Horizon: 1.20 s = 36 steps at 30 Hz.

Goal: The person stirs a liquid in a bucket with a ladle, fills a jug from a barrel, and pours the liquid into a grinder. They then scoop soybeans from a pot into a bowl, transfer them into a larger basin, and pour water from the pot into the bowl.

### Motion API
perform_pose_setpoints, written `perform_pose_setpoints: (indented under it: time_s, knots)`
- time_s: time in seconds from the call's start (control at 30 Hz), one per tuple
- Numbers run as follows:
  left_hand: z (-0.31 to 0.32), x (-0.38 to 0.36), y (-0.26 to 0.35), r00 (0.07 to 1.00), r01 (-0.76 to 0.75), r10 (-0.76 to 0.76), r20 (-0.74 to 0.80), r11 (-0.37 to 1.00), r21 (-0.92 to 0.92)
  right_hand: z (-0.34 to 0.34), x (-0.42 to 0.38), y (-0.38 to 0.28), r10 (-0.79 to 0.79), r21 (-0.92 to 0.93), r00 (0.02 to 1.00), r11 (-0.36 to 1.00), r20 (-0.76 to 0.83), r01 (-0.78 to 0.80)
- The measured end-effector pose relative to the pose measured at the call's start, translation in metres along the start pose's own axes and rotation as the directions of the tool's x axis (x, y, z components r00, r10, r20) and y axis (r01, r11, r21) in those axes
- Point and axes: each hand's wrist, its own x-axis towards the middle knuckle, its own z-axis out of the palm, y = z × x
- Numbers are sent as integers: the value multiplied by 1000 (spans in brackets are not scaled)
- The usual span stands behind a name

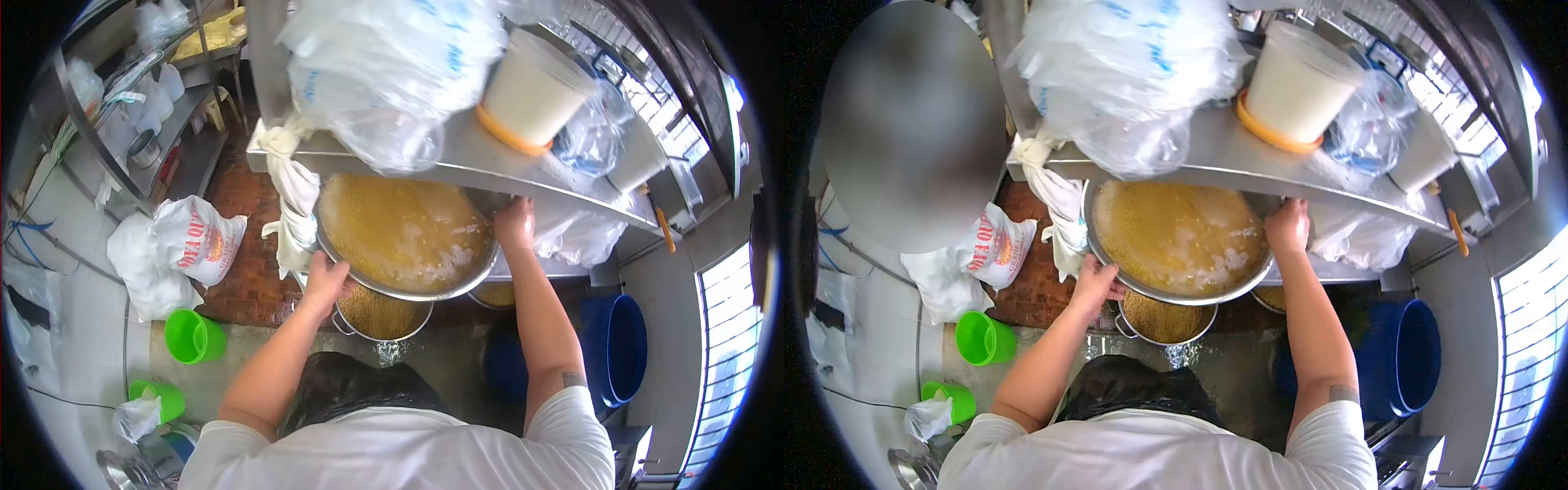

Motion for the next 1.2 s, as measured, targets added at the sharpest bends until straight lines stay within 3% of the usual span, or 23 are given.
perform_pose_setpoints:
  time_s: [0.03,0.1,0.23,0.33,0.47,0.5,0.57,0.63,0.7,0.77,0.8,0.87,0.93,1.0,1.07,1.1,1.17,1.2]
  knots:
    - [-1,-1,3,1000,1,-1,10,1000,-31,10,16,-8,-15,-2,1000,1000,3,15]
    - [-3,-1,10,999,22,-21,27,999,-35,31,40,-22,-229,-376,919,860,321,346]
    - [-11,7,13,993,81,-77,84,996,-41,76,41,-36,-351,-355,877,815,327,459]
    - [-12,9,18,986,112,-108,125,993,-32,85,39,-34,-235,-271,890,895,391,355]
    - [-14,11,18,982,107,-101,157,994,-28,82,49,5,-292,-154,899,922,325,355]
    - [-13,12,17,982,104,-97,159,994,-38,79,53,12,-171,-302,814,871,555,388]
    - [-13,15,15,979,117,-111,168,993,-27,80,57,24,3,-431,690,783,724,449]
    - [-14,16,13,977,152,-149,156,988,-10,80,39,23,81,-366,701,891,708,267]
    - [-12,18,10,978,145,-142,154,989,-6,79,18,16,183,-128,735,983,653,-131]
    - [-11,19,9,978,139,-139,157,990,7,77,-3,5,278,178,718,854,639,-489]
    - [-11,19,8,979,133,-132,156,991,7,76,-12,-2,290,271,699,772,654,-574]
    - [-12,20,7,980,122,-124,155,992,18,73,-26,-19,276,353,663,672,696,-651]
    - [-12,19,7,979,124,-119,165,992,-19,78,-32,-26,245,332,631,681,736,-653]
    - [-11,18,9,979,128,-124,163,992,-13,96,-35,-26,308,364,590,552,747,-750]
    - [-10,17,8,979,132,-129,155,991,-9,91,-38,-35,298,393,623,565,723,-726]
    - [-10,19,5,981,128,-126,147,992,-7,119,-35,-13,142,364,588,664,797,-653]
    - [-10,18,4,983,125,-125,136,992,3,100,-43,-59,318,298,450,426,835,-854]
    - [-9,16,6,984,116,-114,136,993,-11,106,-49,-67,315,302,449,420,836,-856]
